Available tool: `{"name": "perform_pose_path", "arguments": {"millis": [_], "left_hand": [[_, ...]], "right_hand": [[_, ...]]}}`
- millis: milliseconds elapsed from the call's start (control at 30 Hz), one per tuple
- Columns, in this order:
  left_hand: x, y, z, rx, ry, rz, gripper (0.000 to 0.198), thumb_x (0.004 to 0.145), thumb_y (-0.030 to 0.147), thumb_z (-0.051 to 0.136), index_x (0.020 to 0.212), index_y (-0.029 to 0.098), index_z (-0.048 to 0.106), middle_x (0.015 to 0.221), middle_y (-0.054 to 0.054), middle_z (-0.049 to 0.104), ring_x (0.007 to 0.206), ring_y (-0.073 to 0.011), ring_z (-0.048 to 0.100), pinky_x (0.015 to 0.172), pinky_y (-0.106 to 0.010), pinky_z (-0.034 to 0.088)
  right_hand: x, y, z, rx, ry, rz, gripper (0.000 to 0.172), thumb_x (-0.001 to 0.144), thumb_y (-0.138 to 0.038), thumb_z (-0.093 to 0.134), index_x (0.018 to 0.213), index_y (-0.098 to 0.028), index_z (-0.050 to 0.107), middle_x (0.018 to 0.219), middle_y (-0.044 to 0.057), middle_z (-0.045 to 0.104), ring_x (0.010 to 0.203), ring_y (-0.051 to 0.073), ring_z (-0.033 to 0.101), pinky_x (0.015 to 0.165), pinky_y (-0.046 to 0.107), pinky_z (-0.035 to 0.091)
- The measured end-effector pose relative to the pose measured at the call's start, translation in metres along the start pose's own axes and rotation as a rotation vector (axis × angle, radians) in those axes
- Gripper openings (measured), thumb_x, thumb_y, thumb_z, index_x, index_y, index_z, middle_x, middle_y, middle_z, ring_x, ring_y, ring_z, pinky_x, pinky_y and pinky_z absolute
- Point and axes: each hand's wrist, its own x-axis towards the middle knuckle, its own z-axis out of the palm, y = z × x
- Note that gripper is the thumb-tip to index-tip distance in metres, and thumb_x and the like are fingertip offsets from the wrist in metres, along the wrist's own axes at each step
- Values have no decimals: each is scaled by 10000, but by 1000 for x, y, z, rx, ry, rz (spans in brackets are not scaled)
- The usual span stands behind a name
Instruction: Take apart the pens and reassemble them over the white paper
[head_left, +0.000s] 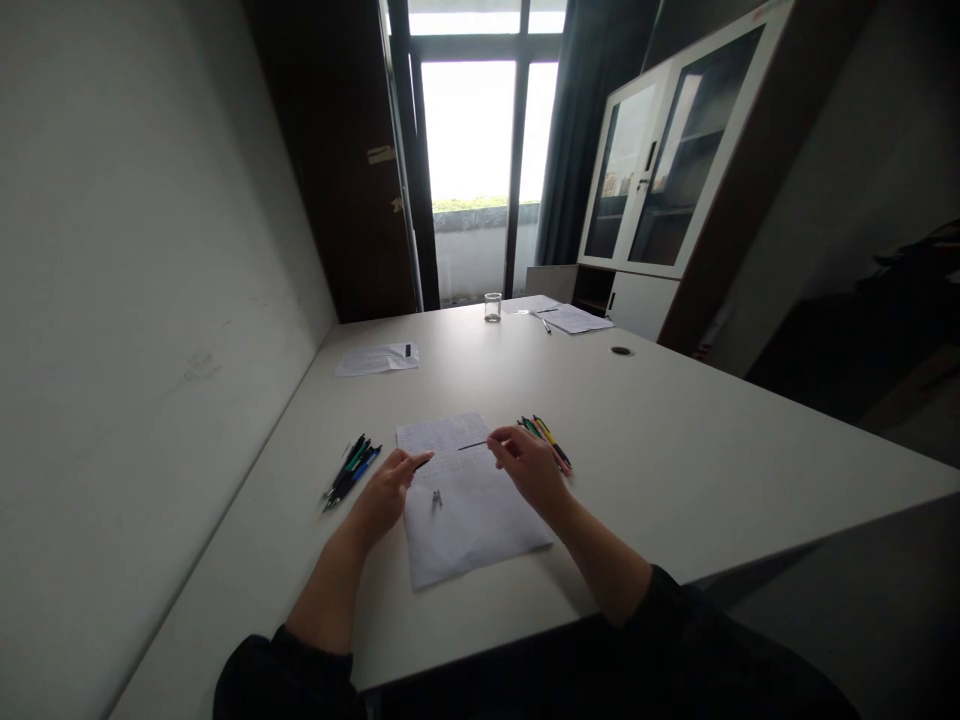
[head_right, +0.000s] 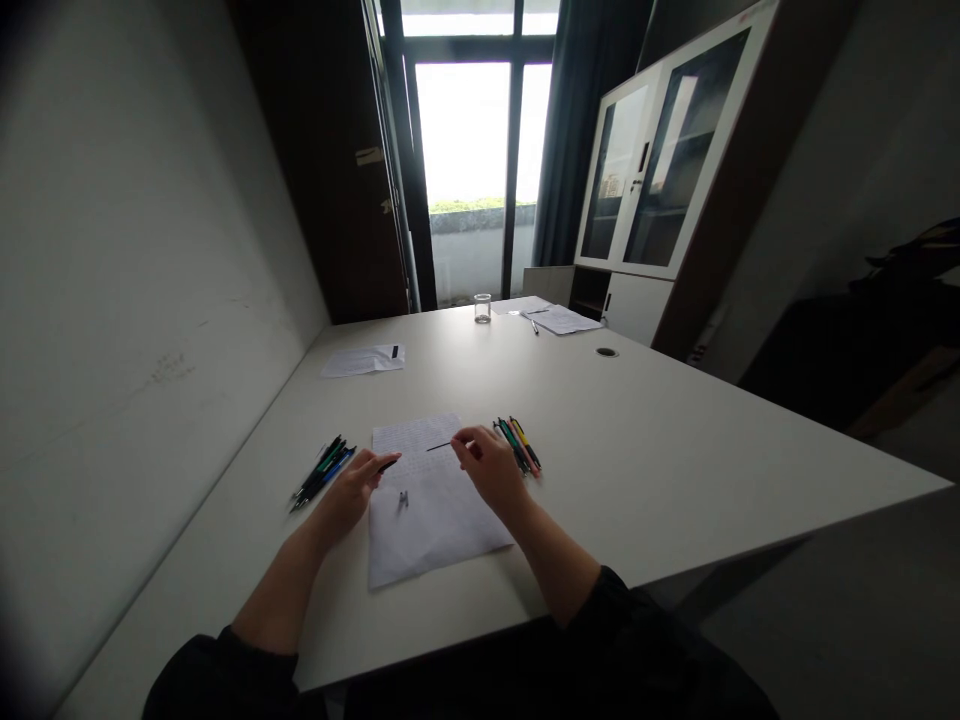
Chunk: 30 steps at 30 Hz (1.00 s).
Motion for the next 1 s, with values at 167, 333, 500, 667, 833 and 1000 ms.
{"name": "perform_pose_path", "arguments": {"millis": [167, 333, 500, 667, 833, 1000], "left_hand": [[0, 3, -2, -10, 24, 0, 513, 868, 31, 418, 1314, 257, 529, 1032, -57, 569, 889, -168, 577, 851, -321, 500], [0, 2, -3, -39, 34, -29, 408, 891, 83, 457, 1261, 232, 543, 1017, -56, 604, 820, -162, 608, 778, -307, 526], [2, 3, -4, -15, 65, -6, 295, 901, 97, 476, 1142, 219, 595, 1032, -60, 650, 851, -172, 639, 805, -316, 528], [2, 7, -5, 25, 98, -14, 237, 885, 114, 529, 1075, 219, 623, 995, -52, 679, 864, -186, 657, 812, -322, 533], [1, 13, -5, -18, 47, -21, 173, 890, 169, 571, 1036, 213, 651, 954, -52, 691, 838, -179, 668, 744, -278, 553], [2, 24, -7, -82, -20, 49, 171, 922, 244, 572, 1041, 216, 692, 965, -67, 691, 838, -169, 661, 754, -264, 553]], "right_hand": [[-14, -6, 5, -206, -237, -314, 115, 943, -235, 517, 925, -209, 628, 848, 33, 648, 646, 120, 565, 665, 252, 466], [-20, -13, 12, -362, -417, -554, 128, 937, -183, 498, 960, -211, 621, 888, 45, 652, 783, 157, 589, 717, 267, 451], [-23, -24, 10, -462, -568, -673, 136, 914, -181, 500, 958, -208, 626, 884, 50, 642, 808, 172, 584, 721, 279, 451], [-24, -27, 6, -398, -598, -650, 147, 882, -261, 571, 1009, -208, 624, 888, 54, 646, 818, 184, 595, 722, 285, 458], [-21, -14, 11, -339, -403, -474, 110, 929, -220, 534, 971, -203, 634, 840, 42, 660, 754, 158, 605, 720, 267, 463], [-17, -5, 17, -303, -298, -348, 222, 938, -272, 577, 1150, -212, 613, 980, 59, 673, 713, 132, 617, 685, 249, 482]]}}
